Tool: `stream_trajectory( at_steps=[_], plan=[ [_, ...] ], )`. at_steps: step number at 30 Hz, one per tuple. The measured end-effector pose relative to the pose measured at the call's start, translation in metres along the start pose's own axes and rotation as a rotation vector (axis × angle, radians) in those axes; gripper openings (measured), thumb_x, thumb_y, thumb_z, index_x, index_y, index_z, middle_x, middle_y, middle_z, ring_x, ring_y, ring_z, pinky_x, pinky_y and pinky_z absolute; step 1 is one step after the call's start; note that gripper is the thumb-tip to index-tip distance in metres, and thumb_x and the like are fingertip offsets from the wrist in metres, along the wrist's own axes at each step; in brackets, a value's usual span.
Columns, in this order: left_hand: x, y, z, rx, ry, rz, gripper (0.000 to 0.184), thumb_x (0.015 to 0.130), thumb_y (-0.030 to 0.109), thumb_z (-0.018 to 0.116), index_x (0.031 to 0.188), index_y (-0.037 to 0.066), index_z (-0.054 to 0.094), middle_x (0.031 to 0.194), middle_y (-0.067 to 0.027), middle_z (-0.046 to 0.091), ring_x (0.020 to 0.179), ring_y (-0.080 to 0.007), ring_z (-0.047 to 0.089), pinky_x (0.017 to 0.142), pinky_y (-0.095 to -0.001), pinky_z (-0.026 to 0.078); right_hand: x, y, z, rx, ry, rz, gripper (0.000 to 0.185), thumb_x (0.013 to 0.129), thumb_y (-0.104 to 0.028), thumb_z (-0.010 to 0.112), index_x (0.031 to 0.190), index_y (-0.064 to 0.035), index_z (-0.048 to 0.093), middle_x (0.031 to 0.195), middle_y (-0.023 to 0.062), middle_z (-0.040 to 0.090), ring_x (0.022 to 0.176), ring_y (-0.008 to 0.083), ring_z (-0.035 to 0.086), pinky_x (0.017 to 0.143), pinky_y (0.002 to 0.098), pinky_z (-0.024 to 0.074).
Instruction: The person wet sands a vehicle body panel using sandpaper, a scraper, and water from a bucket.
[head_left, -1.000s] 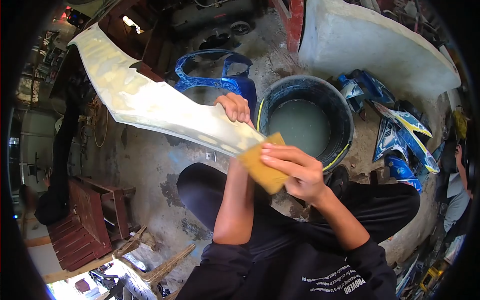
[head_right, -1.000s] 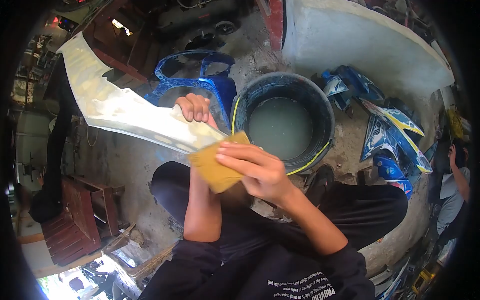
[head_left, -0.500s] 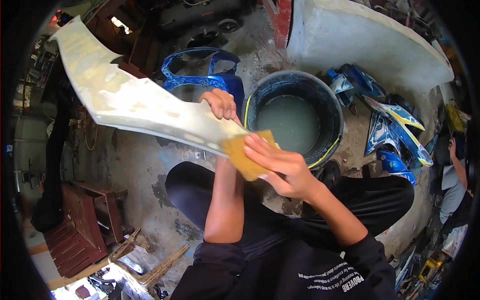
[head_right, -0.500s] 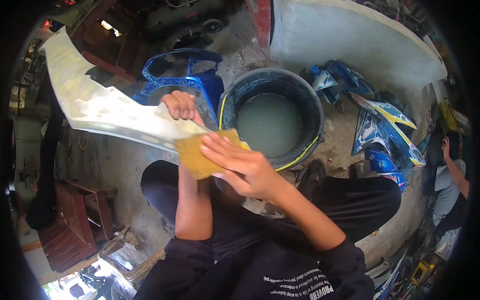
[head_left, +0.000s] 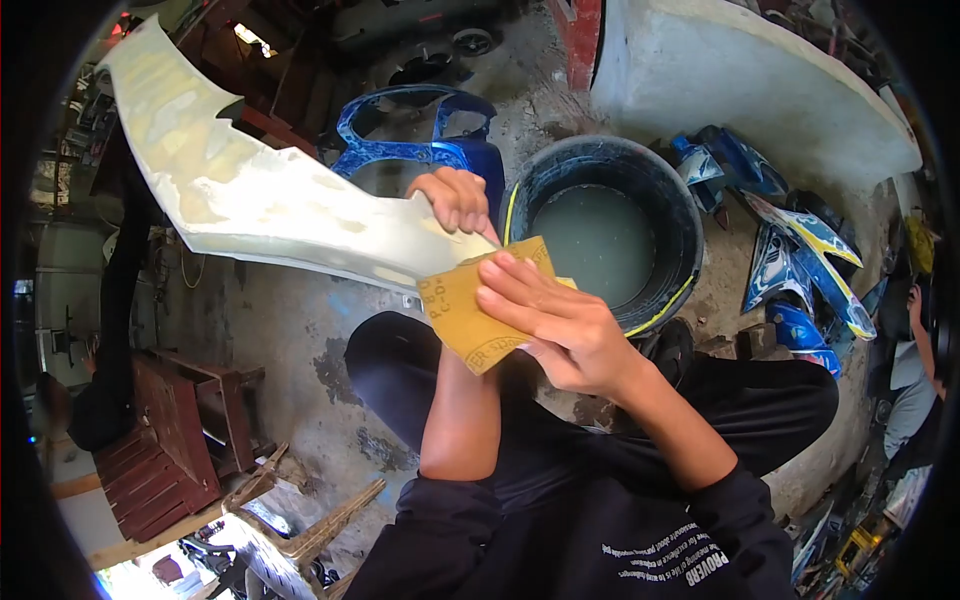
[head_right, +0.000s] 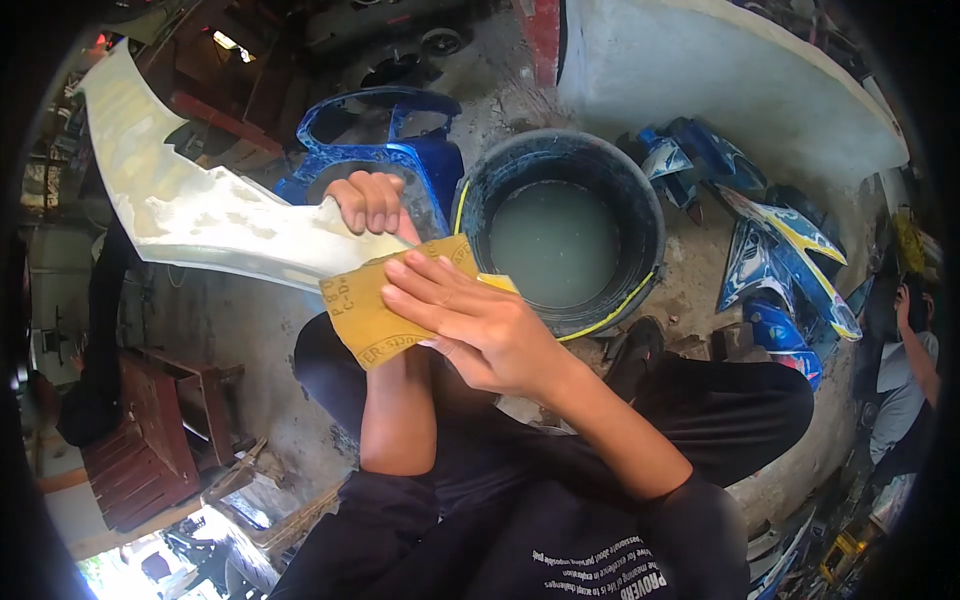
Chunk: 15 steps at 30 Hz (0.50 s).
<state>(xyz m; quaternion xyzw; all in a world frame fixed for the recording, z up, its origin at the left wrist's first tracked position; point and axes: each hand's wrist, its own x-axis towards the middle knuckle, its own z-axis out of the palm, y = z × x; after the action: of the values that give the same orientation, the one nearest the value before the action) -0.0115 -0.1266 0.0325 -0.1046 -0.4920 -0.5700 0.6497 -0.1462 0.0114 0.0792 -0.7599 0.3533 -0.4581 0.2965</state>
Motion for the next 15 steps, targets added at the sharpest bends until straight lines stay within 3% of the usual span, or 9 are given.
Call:
stream_trajectory(
  at_steps=[2, 4, 7, 10, 12, 14, 15],
  plan=[
    [-0.004, -0.005, 0.002, 0.010, 0.180, 0.103, 0.030, 0.095, 0.029, 0.057, 0.075, 0.009, 0.046, 0.065, -0.0041, 0.046, 0.056, -0.0151, 0.044, 0.060, -0.0279, 0.041, -0.007, 0.002, -0.001, -0.015, -0.012, 0.004, 0.057, 0.075, 0.003, 0.064, 0.131, -0.0065, 0.059, 0.138, 0.0119, 0.054, 0.132, 0.0336, 0.047, 0.113, 0.0442, 0.0365],
    [-0.008, -0.011, 0.001, 0.000, 0.202, 0.158, 0.032, 0.096, 0.031, 0.055, 0.075, 0.008, 0.047, 0.064, -0.0040, 0.044, 0.056, -0.0157, 0.044, 0.056, -0.0288, 0.041, -0.036, 0.017, -0.005, -0.042, -0.050, 0.037, 0.057, 0.074, 0.004, 0.062, 0.130, -0.0067, 0.060, 0.137, 0.0135, 0.055, 0.132, 0.0334, 0.047, 0.112, 0.0447, 0.0371],
    [-0.017, -0.008, 0.000, 0.076, 0.250, 0.057, 0.028, 0.094, 0.027, 0.055, 0.073, 0.013, 0.044, 0.063, 0.0001, 0.041, 0.056, -0.0119, 0.040, 0.065, -0.0276, 0.035, -0.045, 0.020, -0.007, -0.050, -0.034, 0.083, 0.059, 0.072, 0.006, 0.061, 0.129, -0.0072, 0.061, 0.137, 0.0159, 0.055, 0.132, 0.0335, 0.047, 0.112, 0.0445, 0.0373],
    [-0.018, -0.018, -0.016, -0.144, 0.060, -0.002, 0.032, 0.094, 0.033, 0.059, 0.082, 0.005, 0.050, 0.073, -0.0073, 0.050, 0.065, -0.0189, 0.051, 0.064, -0.0285, 0.048, -0.014, 0.003, -0.005, -0.052, 0.009, 0.090, 0.058, 0.073, 0.004, 0.063, 0.129, -0.0092, 0.062, 0.139, 0.0155, 0.053, 0.133, 0.0338, 0.046, 0.111, 0.0438, 0.0371],
    [-0.014, -0.007, -0.027, -0.132, -0.051, -0.093, 0.032, 0.095, 0.033, 0.059, 0.083, 0.004, 0.052, 0.075, -0.0077, 0.051, 0.067, -0.0196, 0.051, 0.064, -0.0292, 0.048, 0.009, -0.003, -0.003, -0.034, 0.003, 0.006, 0.054, 0.077, 0.000, 0.065, 0.129, -0.0113, 0.062, 0.141, 0.0142, 0.052, 0.132, 0.0338, 0.046, 0.112, 0.0442, 0.0368],
    [-0.016, -0.001, -0.033, -0.063, -0.051, -0.137, 0.026, 0.095, 0.030, 0.057, 0.081, 0.010, 0.048, 0.075, -0.0052, 0.050, 0.069, -0.0192, 0.051, 0.074, -0.0320, 0.038, 0.010, -0.003, -0.005, -0.039, -0.006, 0.005, 0.051, 0.079, -0.005, 0.067, 0.129, -0.0137, 0.062, 0.141, 0.0125, 0.051, 0.132, 0.0330, 0.047, 0.111, 0.0452, 0.0366],
    [-0.011, 0.003, -0.042, -0.096, -0.173, -0.174, 0.024, 0.095, 0.029, 0.058, 0.085, 0.009, 0.049, 0.080, -0.0064, 0.052, 0.073, -0.0200, 0.052, 0.076, -0.0321, 0.039, 0.002, 0.000, -0.007, -0.059, -0.034, 0.033, 0.052, 0.079, -0.005, 0.068, 0.130, -0.0144, 0.062, 0.142, 0.0121, 0.051, 0.132, 0.0320, 0.048, 0.111, 0.0459, 0.0371]
  ],
)
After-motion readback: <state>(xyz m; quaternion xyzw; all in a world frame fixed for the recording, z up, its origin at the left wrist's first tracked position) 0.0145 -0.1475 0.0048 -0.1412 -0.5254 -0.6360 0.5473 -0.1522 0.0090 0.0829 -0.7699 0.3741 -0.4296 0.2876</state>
